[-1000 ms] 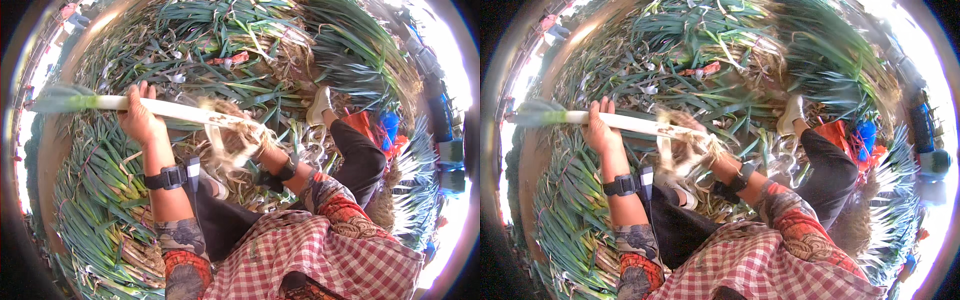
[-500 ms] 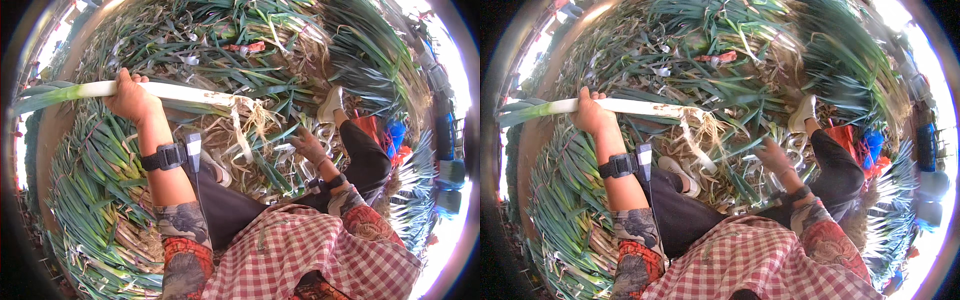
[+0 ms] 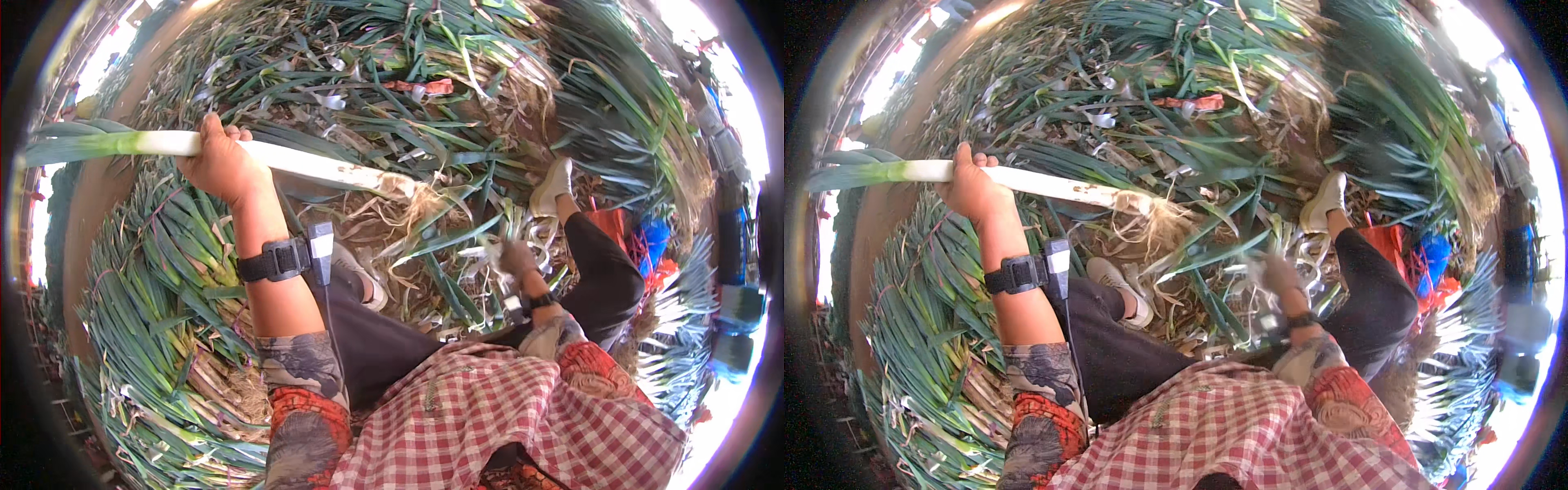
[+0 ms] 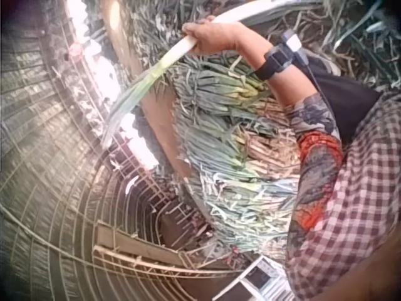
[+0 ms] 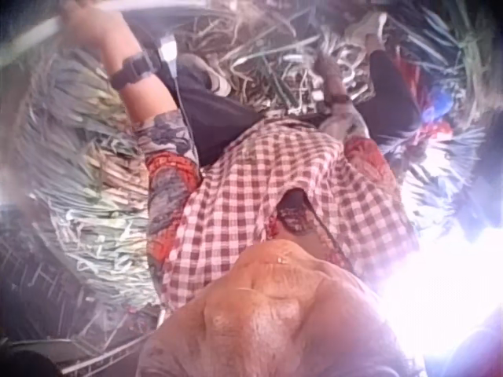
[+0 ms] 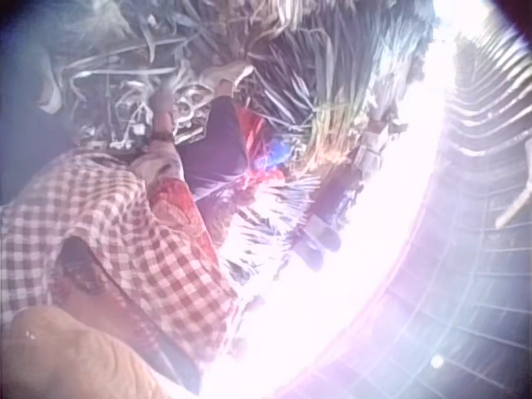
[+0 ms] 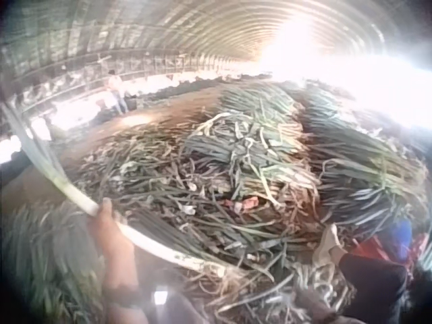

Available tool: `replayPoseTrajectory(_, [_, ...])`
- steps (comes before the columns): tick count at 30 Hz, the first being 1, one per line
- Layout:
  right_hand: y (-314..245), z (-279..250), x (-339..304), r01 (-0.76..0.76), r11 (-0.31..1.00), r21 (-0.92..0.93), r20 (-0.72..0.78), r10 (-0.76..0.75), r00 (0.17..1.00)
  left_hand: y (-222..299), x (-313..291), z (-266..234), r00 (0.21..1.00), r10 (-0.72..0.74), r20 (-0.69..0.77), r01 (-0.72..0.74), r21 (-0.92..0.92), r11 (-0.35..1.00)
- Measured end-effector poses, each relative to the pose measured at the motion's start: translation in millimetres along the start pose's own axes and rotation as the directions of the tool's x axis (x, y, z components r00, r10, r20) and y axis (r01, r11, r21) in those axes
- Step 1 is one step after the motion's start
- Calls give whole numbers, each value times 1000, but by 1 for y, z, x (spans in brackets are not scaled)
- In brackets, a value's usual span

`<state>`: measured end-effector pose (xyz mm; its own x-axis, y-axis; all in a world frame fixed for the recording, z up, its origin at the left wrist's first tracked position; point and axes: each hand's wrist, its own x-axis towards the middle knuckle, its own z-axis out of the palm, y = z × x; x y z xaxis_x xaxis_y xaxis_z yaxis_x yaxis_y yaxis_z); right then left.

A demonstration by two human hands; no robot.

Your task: The person picks up a leek by hand, peels away the outer layers, and places it onto a pile. They then pick up another leek, peel the outer layers, and place it onto the pile.

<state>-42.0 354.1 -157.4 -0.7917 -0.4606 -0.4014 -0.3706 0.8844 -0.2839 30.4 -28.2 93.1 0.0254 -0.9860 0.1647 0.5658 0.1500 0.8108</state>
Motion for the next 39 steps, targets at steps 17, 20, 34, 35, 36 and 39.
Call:
replayPoseTrajectory(17, [-261, -142, -6, 617, 782, 87, -775, -336, 535, -23, -47, -2, 745, -395, 537, 574, -217, 789])
replayPoseTrajectory(20, [-264, -155, -2, 510, 760, 404, -383, -366, 848, -16, -42, -4, 671, -445, 594, 643, -167, 747])
replayPoseTrajectory(34, [-243, -128, 17, 797, 299, 525, -722, -339, 603, 8, -53, 7, 577, -300, 760, 552, -92, 829])
replayPoseTrajectory(35, [-253, -156, -17, 834, 484, 266, -714, -483, 508, 5, -46, 3, 554, -300, 777, 580, -101, 809])
replayPoseTrajectory(36, [-259, -150, -15, 811, 522, 265, -697, -478, 535, 4, -48, 7, 554, -321, 768, 585, -86, 806])
replayPoseTrajectory(39, [-253, -143, -11, 713, 620, 328, -456, -557, 694, 1, -39, 7, 669, -446, 595, 581, -44, 813])
